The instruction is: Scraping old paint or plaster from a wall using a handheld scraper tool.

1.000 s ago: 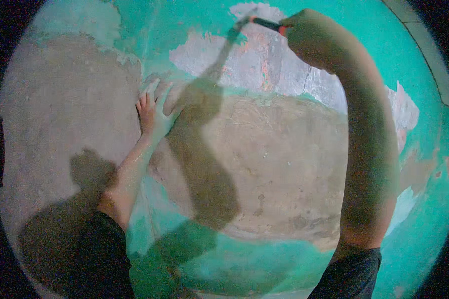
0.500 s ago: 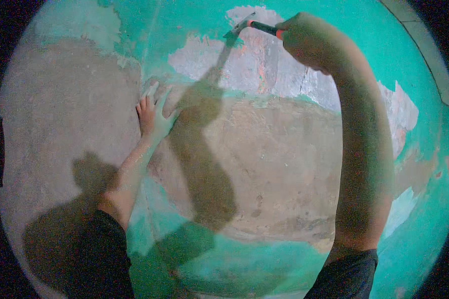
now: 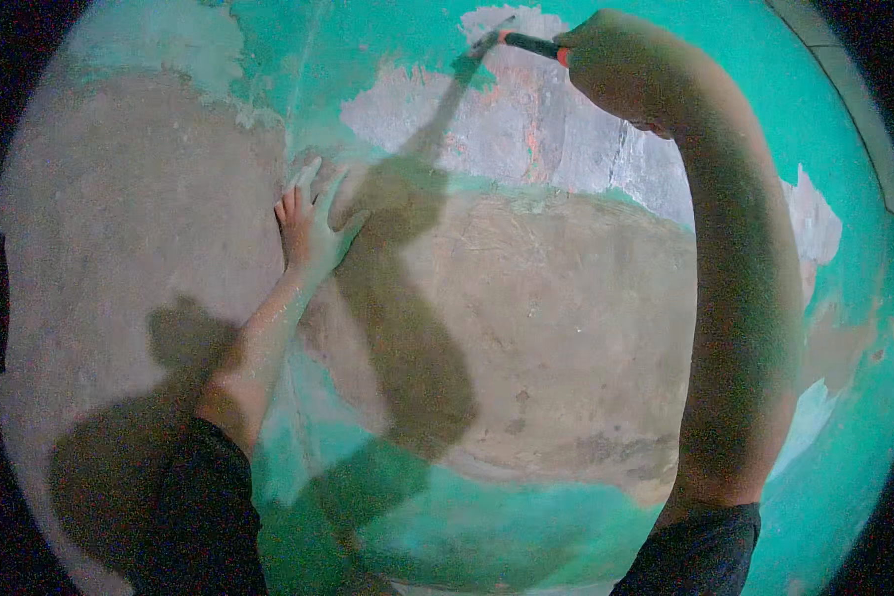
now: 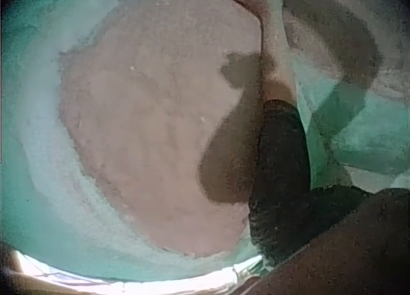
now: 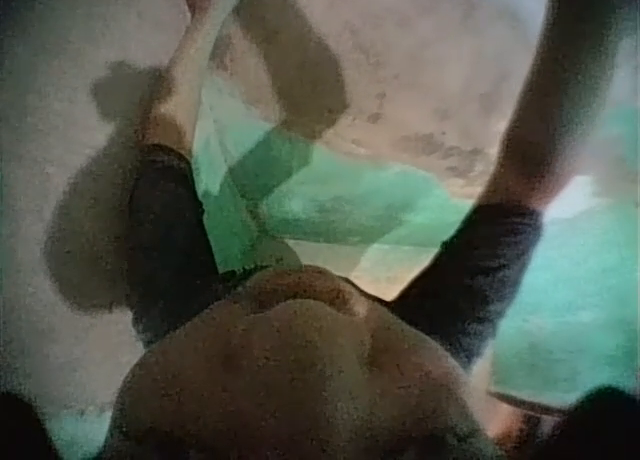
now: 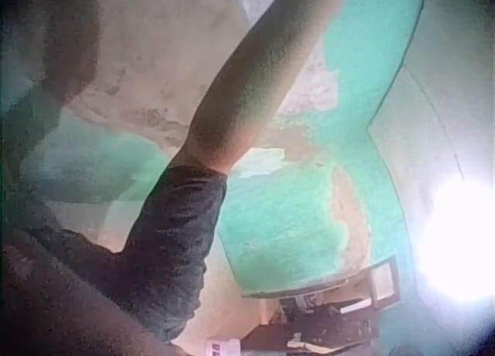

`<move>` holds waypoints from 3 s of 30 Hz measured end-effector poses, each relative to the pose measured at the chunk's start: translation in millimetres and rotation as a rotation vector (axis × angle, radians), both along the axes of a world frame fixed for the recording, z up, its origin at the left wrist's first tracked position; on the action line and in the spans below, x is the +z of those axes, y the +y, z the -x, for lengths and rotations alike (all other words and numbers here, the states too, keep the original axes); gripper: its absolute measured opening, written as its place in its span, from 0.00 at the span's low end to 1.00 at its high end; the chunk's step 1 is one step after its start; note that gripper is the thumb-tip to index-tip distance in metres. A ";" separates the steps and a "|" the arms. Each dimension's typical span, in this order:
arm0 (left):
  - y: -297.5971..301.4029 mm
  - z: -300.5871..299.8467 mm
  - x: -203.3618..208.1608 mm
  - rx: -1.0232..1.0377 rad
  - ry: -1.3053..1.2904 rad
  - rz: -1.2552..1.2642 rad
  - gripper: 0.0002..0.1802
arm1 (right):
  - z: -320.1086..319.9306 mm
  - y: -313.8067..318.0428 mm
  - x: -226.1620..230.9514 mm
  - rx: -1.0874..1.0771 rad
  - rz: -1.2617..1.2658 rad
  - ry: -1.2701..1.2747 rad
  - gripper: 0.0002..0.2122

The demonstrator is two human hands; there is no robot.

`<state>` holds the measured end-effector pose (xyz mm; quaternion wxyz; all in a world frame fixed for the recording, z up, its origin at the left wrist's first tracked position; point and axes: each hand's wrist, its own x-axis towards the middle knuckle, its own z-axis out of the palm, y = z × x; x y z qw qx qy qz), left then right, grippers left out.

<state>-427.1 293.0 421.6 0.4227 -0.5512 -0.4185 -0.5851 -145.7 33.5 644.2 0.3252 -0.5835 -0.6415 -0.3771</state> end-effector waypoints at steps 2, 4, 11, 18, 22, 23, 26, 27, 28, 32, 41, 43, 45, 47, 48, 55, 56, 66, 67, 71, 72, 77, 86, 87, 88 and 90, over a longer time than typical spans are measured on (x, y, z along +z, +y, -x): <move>-1.4 0.6 3.2 0.002 -0.001 -0.017 0.44 | 1.1 9.4 0.7 0.054 -0.046 -0.017 0.19; -3.6 -1.6 3.8 0.003 0.008 -0.030 0.44 | -4.3 28.6 10.3 0.107 -0.153 -0.189 0.20; -1.8 -3.0 4.3 -0.030 0.003 -0.037 0.43 | -2.9 -10.8 12.5 -0.095 0.011 -0.067 0.19; -3.9 1.1 4.1 -0.019 0.005 -0.005 0.44 | -17.4 32.3 8.3 -0.016 -0.099 -0.224 0.18; -6.5 0.4 2.0 0.017 -0.015 0.027 0.44 | -5.6 -1.2 11.6 -0.008 0.053 -0.085 0.19; -6.7 2.1 2.6 -0.001 -0.016 0.023 0.44 | -4.8 12.1 14.0 -0.004 0.051 -0.088 0.19; -6.1 -2.9 1.6 -0.032 -0.007 -0.003 0.43 | 4.1 31.4 15.9 0.012 -0.004 -0.085 0.19; -2.4 -1.5 3.1 -0.033 -0.007 -0.031 0.43 | 6.7 17.7 18.0 0.009 -0.007 -0.082 0.19; -1.8 1.5 3.4 -0.024 -0.009 -0.035 0.43 | 9.5 5.8 19.7 0.009 0.028 -0.072 0.19; -4.4 -1.1 6.0 -0.008 0.010 -0.046 0.43 | -9.5 40.0 23.9 0.145 -0.071 -0.126 0.19; -9.3 -2.7 2.1 -0.027 0.016 -0.034 0.43 | 9.1 26.0 23.8 0.168 -0.096 0.004 0.19; -7.2 0.2 3.3 0.002 0.012 -0.001 0.44 | 12.4 11.2 37.1 -0.010 0.050 -0.189 0.19; -6.0 1.2 2.0 0.009 0.014 0.019 0.44 | 14.5 17.7 29.4 0.097 0.061 -0.080 0.19; -8.8 -2.1 2.3 -0.010 0.018 0.010 0.44 | 10.9 45.7 28.8 0.157 -0.116 -0.142 0.19; -8.5 -0.3 4.9 -0.014 0.011 0.000 0.44 | 15.5 41.7 30.8 0.215 -0.130 -0.197 0.19; -6.3 3.1 0.8 -0.019 0.011 -0.017 0.45 | 24.8 38.6 15.1 0.116 -0.117 -0.122 0.19; -4.4 2.1 -1.5 -0.014 0.006 -0.004 0.45 | 23.8 28.3 17.6 0.074 -0.031 -0.114 0.20; -6.1 1.9 0.4 -0.009 0.005 -0.004 0.42 | 13.6 21.7 24.5 0.129 -0.040 -0.159 0.17; -7.5 1.4 1.7 -0.008 0.003 -0.005 0.42 | 12.2 23.4 21.4 0.129 -0.040 -0.162 0.17; -6.4 1.8 2.4 -0.027 -0.004 -0.001 0.43 | 9.3 23.6 6.6 0.094 -0.122 0.030 0.18; -5.6 0.1 3.2 -0.039 -0.009 -0.001 0.43 | 5.8 21.0 5.7 0.129 -0.097 0.067 0.18; -9.5 -3.8 5.4 -0.051 -0.005 -0.009 0.43 | -31.5 16.4 -9.9 0.094 -0.237 -0.094 0.13; -4.2 -6.1 4.6 -0.028 0.002 -0.009 0.43 | -46.5 4.6 -52.3 -0.018 -0.187 -0.105 0.16; -4.4 -1.8 4.4 -0.015 0.002 -0.022 0.42 | -42.1 10.2 -52.5 -0.044 -0.214 -0.148 0.16; -4.2 -0.7 2.2 -0.008 0.008 -0.016 0.42 | -37.9 3.1 -49.2 -0.022 -0.202 -0.138 0.15; -3.7 -3.7 0.7 -0.017 -0.010 -0.014 0.43 | -44.2 -5.6 -47.2 0.056 -0.193 -0.127 0.14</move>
